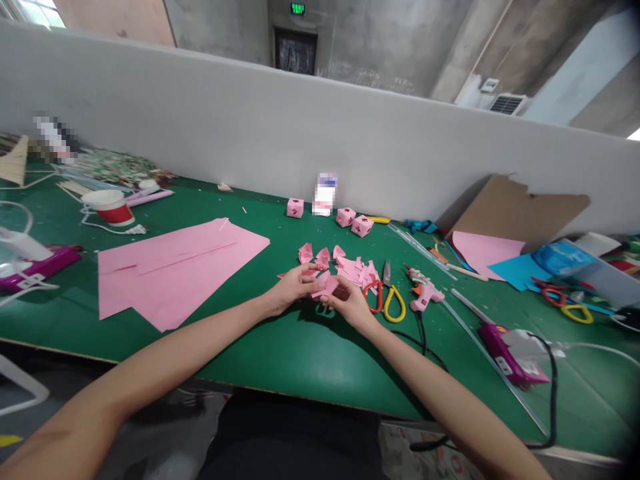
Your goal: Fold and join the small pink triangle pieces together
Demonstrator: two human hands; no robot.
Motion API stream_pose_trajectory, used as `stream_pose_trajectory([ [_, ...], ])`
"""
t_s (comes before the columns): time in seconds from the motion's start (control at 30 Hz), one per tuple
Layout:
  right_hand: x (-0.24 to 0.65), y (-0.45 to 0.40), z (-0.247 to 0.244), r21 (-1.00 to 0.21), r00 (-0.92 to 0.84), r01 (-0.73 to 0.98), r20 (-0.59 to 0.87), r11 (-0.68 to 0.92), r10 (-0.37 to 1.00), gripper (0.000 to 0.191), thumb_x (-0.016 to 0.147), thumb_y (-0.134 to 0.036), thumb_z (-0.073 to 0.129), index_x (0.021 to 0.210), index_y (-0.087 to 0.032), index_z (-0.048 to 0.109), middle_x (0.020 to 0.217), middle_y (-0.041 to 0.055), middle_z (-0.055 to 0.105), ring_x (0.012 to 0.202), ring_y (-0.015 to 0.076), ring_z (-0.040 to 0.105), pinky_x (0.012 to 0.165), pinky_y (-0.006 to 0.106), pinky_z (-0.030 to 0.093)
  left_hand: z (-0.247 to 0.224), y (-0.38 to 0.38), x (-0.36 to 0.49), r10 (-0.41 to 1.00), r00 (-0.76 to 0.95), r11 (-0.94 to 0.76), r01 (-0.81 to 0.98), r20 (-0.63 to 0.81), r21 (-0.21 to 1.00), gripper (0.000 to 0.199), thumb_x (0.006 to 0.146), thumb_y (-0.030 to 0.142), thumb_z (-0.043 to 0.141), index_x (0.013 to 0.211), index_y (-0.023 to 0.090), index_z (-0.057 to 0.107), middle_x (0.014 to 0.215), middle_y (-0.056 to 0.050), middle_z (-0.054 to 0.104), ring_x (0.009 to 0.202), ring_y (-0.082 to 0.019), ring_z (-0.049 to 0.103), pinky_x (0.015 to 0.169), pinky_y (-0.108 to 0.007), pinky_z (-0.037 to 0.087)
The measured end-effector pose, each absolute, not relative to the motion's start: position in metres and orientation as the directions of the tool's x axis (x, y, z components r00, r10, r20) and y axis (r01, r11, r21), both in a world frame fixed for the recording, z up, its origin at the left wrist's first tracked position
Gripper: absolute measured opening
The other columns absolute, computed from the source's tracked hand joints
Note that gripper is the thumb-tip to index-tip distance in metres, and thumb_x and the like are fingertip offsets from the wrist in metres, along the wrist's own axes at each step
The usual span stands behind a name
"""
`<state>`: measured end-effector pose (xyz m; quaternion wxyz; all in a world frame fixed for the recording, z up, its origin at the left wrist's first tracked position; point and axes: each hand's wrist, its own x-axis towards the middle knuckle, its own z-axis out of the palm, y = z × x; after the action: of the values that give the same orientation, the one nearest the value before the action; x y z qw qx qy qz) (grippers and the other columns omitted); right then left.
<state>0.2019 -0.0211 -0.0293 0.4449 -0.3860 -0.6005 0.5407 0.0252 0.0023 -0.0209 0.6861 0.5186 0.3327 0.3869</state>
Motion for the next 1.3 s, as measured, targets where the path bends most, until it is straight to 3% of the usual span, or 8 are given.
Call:
stream_pose_trajectory([
  [0.1,0.201,-0.023,-0.027,-0.995,-0.302,0.000,0.100,0.104,0.948,0.043,0.063,-0.042,0.081,0.090,-0.021,0.057,0.077,-0.0016,0.064,0.062,0.0133,0.059,0.054,0.025,0.046,-0.023,0.002,0.025,0.853,0.520,0.153,-0.165,-0.045,0.974,0.069,0.068,0.035,0.080,0.124,0.016,0.045,0.077,-0.002,0.067,0.066,-0.013,0.064,0.070,-0.026,0.047],
  [0.27,0.201,-0.025,-0.027,-0.989,-0.325,0.026,0.126,0.143,0.937,0.037,0.069,-0.045,0.077,0.087,-0.020,0.056,0.079,0.0006,0.069,0.070,0.0166,0.064,0.058,0.027,0.048,-0.023,0.001,0.026,0.834,0.550,0.114,-0.097,-0.042,0.989,0.069,0.066,0.033,0.080,0.124,0.016,0.046,0.068,0.002,0.064,0.062,-0.011,0.061,0.066,-0.023,0.045],
  [0.43,0.202,-0.024,-0.028,-0.982,-0.287,0.059,0.155,0.179,0.945,0.035,0.070,-0.045,0.076,0.086,-0.021,0.057,0.075,0.0002,0.070,0.065,0.0170,0.063,0.057,0.028,0.047,-0.018,-0.001,0.028,0.876,0.475,0.167,-0.145,-0.079,0.975,0.050,0.078,0.049,0.066,0.116,0.018,0.054,0.081,-0.001,0.063,0.066,-0.011,0.060,0.068,-0.025,0.049],
  [0.57,0.202,-0.022,-0.028,-0.978,-0.206,0.089,0.165,0.186,0.965,0.035,0.070,-0.049,0.075,0.083,-0.021,0.058,0.075,0.0005,0.068,0.063,0.0161,0.061,0.055,0.028,0.047,-0.015,-0.002,0.029,0.869,0.489,0.179,-0.180,-0.069,0.967,0.055,0.077,0.048,0.069,0.117,0.017,0.051,0.088,-0.004,0.064,0.072,-0.013,0.062,0.074,-0.030,0.052],
  [0.7,0.204,-0.019,-0.031,-0.978,-0.130,0.092,0.176,0.188,0.976,0.036,0.069,-0.050,0.075,0.083,-0.020,0.059,0.072,-0.0009,0.064,0.058,0.0133,0.055,0.051,0.025,0.044,-0.017,0.000,0.029,0.900,0.436,0.096,-0.176,-0.010,0.980,0.059,0.071,0.039,0.077,0.117,0.015,0.050,0.089,-0.005,0.066,0.075,-0.014,0.063,0.072,-0.030,0.052],
  [0.9,0.205,-0.018,-0.030,-0.982,-0.157,0.062,0.167,0.178,0.974,0.037,0.074,-0.050,0.071,0.092,-0.018,0.063,0.071,0.0000,0.062,0.058,0.0131,0.055,0.051,0.024,0.043,-0.023,0.007,0.027,0.941,0.330,-0.038,-0.125,0.078,0.991,0.052,0.073,0.040,0.074,0.112,0.014,0.052,0.093,-0.006,0.065,0.073,-0.013,0.063,0.069,-0.027,0.051],
  [1.1,0.205,-0.019,-0.025,-0.982,-0.153,0.081,0.156,0.170,0.976,0.037,0.077,-0.054,0.065,0.087,-0.019,0.062,0.066,-0.0002,0.060,0.056,0.0141,0.056,0.050,0.025,0.044,-0.021,0.002,0.027,0.926,0.299,-0.251,0.032,0.230,0.968,0.051,0.071,0.036,0.076,0.112,0.016,0.053,0.104,-0.009,0.066,0.094,-0.018,0.063,0.079,-0.028,0.050],
  [1.3,0.205,-0.019,-0.028,-0.979,-0.176,0.088,0.169,0.186,0.970,0.033,0.078,-0.052,0.066,0.085,-0.020,0.061,0.068,-0.0008,0.060,0.057,0.0129,0.055,0.051,0.025,0.045,-0.019,-0.003,0.030,0.928,0.286,-0.276,0.101,0.238,0.956,0.046,0.073,0.036,0.072,0.111,0.017,0.053,0.091,-0.004,0.065,0.085,-0.016,0.063,0.073,-0.025,0.048],
])
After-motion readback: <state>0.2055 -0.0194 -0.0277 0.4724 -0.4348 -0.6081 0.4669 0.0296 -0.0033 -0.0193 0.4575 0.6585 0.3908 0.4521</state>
